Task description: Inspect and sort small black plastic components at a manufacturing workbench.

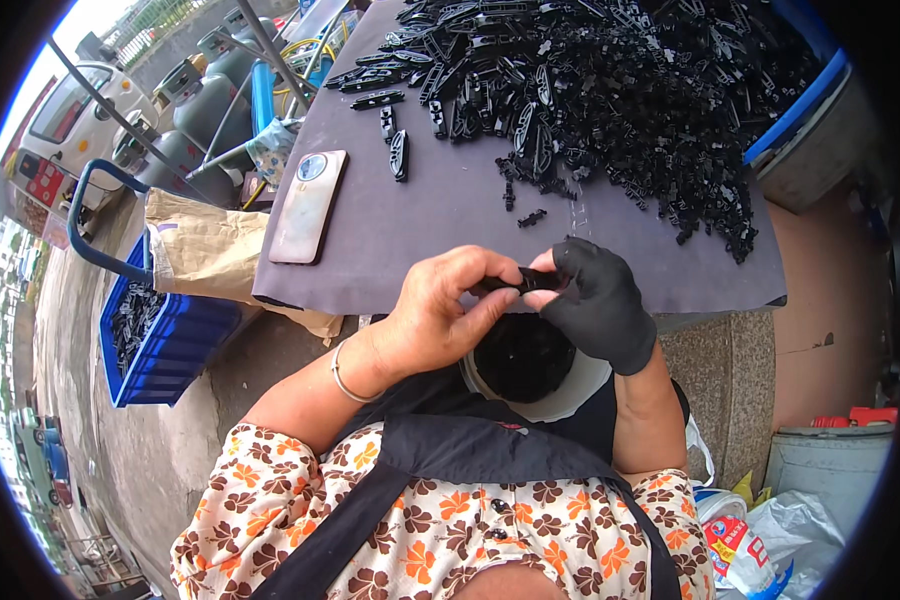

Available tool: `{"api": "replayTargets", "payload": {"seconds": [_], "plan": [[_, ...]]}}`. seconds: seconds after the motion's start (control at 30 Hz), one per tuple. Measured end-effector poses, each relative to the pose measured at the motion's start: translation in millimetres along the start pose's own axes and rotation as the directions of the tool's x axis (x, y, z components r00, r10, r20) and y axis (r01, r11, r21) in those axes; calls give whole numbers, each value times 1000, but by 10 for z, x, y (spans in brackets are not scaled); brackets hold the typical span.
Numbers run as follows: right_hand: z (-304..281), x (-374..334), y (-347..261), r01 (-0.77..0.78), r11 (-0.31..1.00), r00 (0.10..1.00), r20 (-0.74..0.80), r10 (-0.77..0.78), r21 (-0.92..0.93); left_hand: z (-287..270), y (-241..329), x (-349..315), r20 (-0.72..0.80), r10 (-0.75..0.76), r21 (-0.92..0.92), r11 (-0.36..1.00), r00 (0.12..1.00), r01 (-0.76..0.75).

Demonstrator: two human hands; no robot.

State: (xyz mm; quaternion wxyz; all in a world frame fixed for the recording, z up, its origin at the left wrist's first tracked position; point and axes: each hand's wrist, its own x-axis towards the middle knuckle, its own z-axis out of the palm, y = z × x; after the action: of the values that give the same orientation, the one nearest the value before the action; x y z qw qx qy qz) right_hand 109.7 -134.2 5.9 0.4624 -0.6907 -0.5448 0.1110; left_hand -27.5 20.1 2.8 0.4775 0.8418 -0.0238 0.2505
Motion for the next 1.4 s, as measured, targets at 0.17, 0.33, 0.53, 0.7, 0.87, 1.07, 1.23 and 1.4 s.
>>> {"api": "replayTargets", "payload": {"seconds": [0.17, 0.33, 0.53, 0.7, 0.87, 1.07, 1.23, 1.4], "plan": [[-240, -13, -39, -130, 991, 952, 273, 134, -31, -259, 84, 90, 256, -124, 156, 984, 959, 86], [0, 211, 274, 39, 889, 952, -254, -172, -456, -793, -547, 497, 7, -84, 835, 549, 996, 40], [80, 365, 488, 168, 879, 974, -64, -218, -446, -814, -867, 588, -145, -200, 728, 642, 969, 242], [93, 267, 294, 111, 963, 973, -172, -156, -244, -431, -473, 431, 112, -520, -544, 681, 847, 490], [51, 216, 76, 314, 875, 876, -242, -417, -369, -272, -335, 322, 316, -450, -771, 391, 835, 502], [80, 158, 62, 312, 886, 876, -256, -408, -344, -156, -224, 270, 355, -418, -786, 351, 836, 510], [156, 113, 44, 88, 972, 907, -386, -168, -217, -31, -145, 203, 130, -447, -740, 550, 885, 386], [248, 93, 67, -159, 962, 919, -323, 226, 222, 129, -74, 114, -98, -44, -76, 996, 994, 36]]}}
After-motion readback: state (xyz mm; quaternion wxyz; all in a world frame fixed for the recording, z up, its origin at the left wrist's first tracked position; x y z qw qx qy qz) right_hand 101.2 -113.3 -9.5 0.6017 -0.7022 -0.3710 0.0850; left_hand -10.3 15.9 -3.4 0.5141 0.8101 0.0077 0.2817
